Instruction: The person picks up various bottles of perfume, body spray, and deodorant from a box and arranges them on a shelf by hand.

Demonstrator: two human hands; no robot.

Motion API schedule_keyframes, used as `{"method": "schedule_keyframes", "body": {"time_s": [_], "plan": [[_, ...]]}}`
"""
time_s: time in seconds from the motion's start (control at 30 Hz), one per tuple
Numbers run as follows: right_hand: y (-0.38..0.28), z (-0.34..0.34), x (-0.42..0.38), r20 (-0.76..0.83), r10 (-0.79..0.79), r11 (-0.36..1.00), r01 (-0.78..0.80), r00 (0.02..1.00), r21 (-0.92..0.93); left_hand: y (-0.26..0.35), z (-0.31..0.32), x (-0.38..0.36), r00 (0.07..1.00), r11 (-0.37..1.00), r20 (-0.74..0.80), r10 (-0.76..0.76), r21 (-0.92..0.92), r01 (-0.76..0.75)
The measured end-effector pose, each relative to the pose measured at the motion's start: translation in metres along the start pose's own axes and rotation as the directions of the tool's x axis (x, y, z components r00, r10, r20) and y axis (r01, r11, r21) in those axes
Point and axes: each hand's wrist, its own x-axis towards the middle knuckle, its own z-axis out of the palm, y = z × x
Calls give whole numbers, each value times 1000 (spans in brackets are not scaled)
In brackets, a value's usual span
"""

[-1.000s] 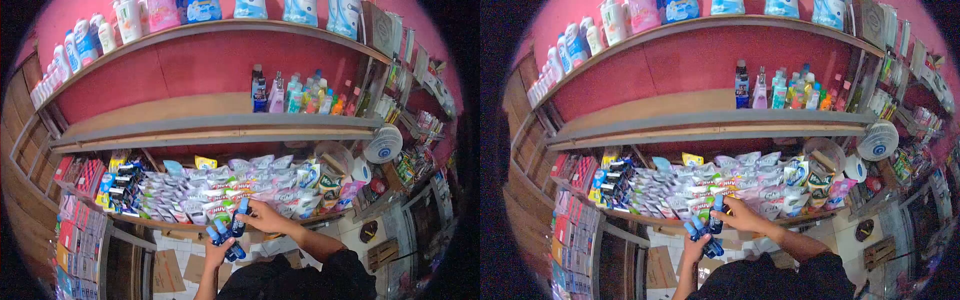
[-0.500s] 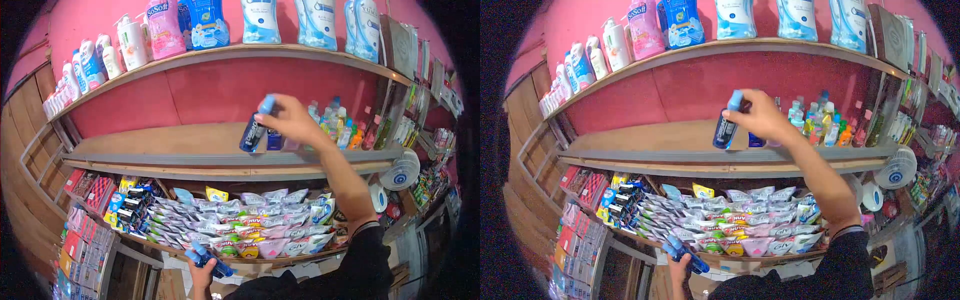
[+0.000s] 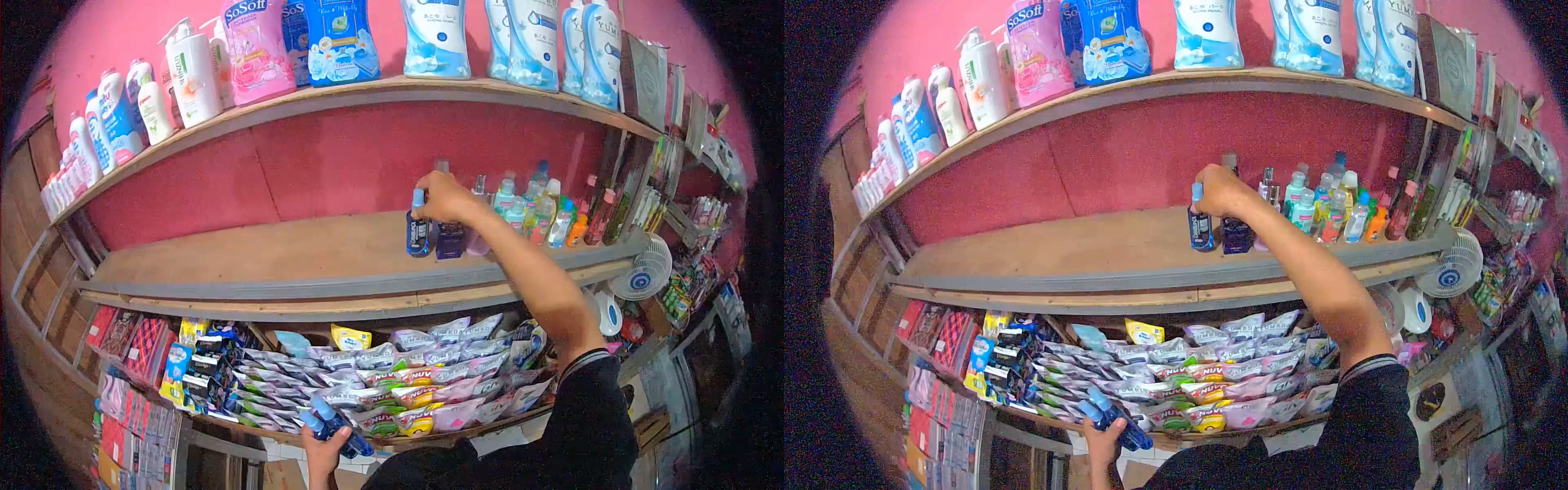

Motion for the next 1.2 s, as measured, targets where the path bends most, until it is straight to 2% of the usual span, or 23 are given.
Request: {"method": "schedule_keyframes", "body": {"time_s": [0.3,0.5,0.6,0.7,0.9,1.1,1.2], "plan": [[-5,5,0,73,60,997,-57,996,-44,5,-4,22,999,1000,52,14,26,-15],[8,12,5,55,4,1000,-2,998,-25,5,-6,22,996,999,78,35,20,-37],[14,13,5,61,24,999,-26,998,34,6,-4,20,998,1000,61,28,11,-29],[16,14,6,47,-39,999,38,998,11,7,-3,17,998,999,55,28,39,-30],[7,10,5,89,36,994,-44,995,95,6,2,12,997,997,62,53,49,-56],[9,10,7,100,17,1000,-18,995,6,2,2,9,998,998,54,41,40,-43],[1,-1,-9,-87,-19,999,22,996,31,11,9,7,998,997,35,57,42,-59]]}}
